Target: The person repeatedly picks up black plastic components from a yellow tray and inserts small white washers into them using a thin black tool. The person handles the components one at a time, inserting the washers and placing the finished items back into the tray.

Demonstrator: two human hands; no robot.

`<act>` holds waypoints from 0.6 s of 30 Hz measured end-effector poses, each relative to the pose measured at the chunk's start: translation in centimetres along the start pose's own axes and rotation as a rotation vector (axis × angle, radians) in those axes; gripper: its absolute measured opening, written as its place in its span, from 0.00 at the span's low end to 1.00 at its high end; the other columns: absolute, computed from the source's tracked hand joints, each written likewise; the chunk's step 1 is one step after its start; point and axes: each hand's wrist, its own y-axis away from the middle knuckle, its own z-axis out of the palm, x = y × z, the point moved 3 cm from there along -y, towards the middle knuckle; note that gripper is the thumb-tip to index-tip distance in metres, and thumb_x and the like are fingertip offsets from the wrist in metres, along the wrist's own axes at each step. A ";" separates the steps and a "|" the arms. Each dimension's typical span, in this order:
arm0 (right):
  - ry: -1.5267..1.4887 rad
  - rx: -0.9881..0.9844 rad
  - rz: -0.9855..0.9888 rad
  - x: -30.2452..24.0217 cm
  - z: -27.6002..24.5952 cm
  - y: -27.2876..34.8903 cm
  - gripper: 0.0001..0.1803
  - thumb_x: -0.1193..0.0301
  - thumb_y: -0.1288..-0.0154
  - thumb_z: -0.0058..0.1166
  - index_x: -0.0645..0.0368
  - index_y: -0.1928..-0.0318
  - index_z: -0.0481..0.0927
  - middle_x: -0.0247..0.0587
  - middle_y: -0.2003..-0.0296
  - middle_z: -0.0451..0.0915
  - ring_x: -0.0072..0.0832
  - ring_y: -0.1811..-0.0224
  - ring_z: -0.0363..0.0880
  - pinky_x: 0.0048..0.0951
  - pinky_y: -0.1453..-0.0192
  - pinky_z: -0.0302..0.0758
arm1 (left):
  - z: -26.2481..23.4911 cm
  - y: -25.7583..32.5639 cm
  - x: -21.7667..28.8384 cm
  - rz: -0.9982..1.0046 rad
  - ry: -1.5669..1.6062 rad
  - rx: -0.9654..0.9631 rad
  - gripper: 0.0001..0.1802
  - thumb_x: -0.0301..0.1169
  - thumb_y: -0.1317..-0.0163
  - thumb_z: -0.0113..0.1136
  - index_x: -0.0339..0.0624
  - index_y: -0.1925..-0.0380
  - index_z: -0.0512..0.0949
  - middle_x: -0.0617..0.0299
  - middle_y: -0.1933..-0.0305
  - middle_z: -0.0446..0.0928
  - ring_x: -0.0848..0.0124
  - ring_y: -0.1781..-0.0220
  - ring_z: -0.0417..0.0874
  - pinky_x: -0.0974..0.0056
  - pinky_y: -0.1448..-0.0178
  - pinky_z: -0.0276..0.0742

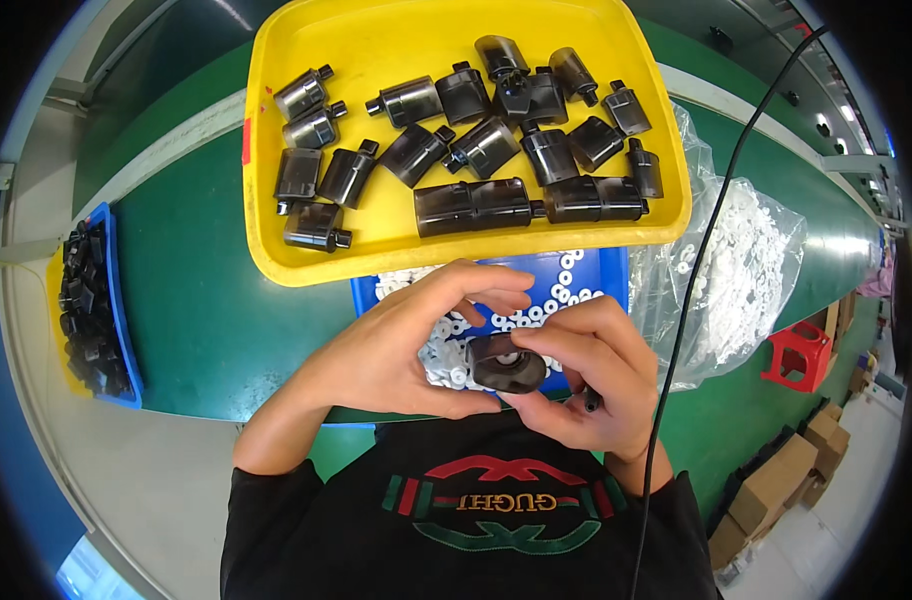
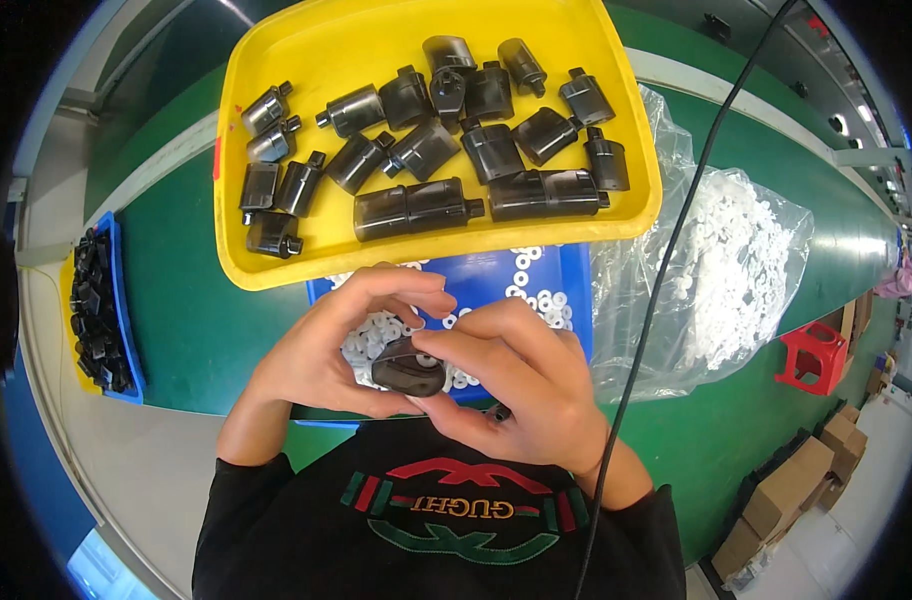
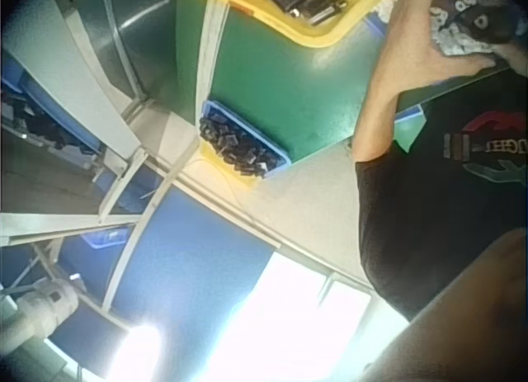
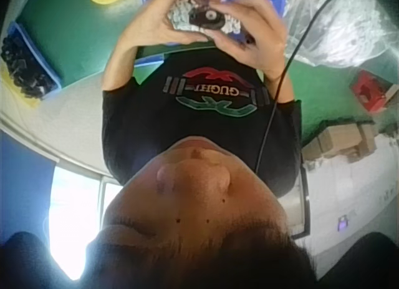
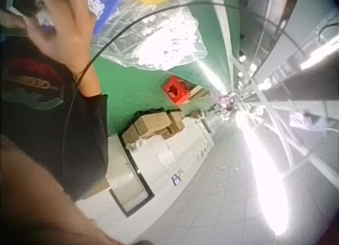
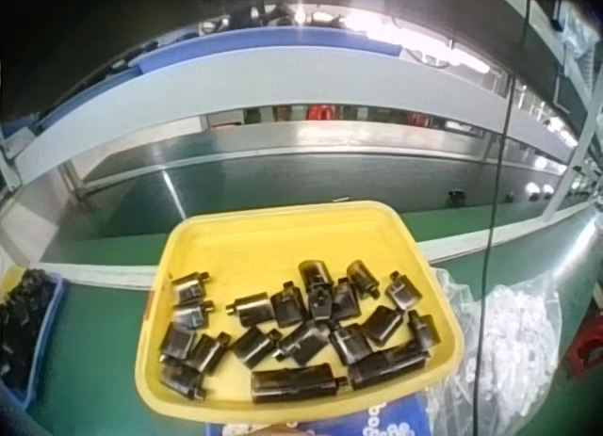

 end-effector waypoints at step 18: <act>-0.072 -0.018 -0.088 0.2 1.0 -0.2 0.28 0.76 0.62 0.72 0.58 0.53 0.84 0.37 0.63 0.78 0.27 0.72 0.80 0.25 0.73 0.77 | 0.3 -0.4 0.1 -0.039 -0.155 -0.053 0.37 0.30 0.61 0.78 0.39 0.46 0.76 0.52 0.49 0.80 0.53 0.49 0.82 0.56 0.45 0.76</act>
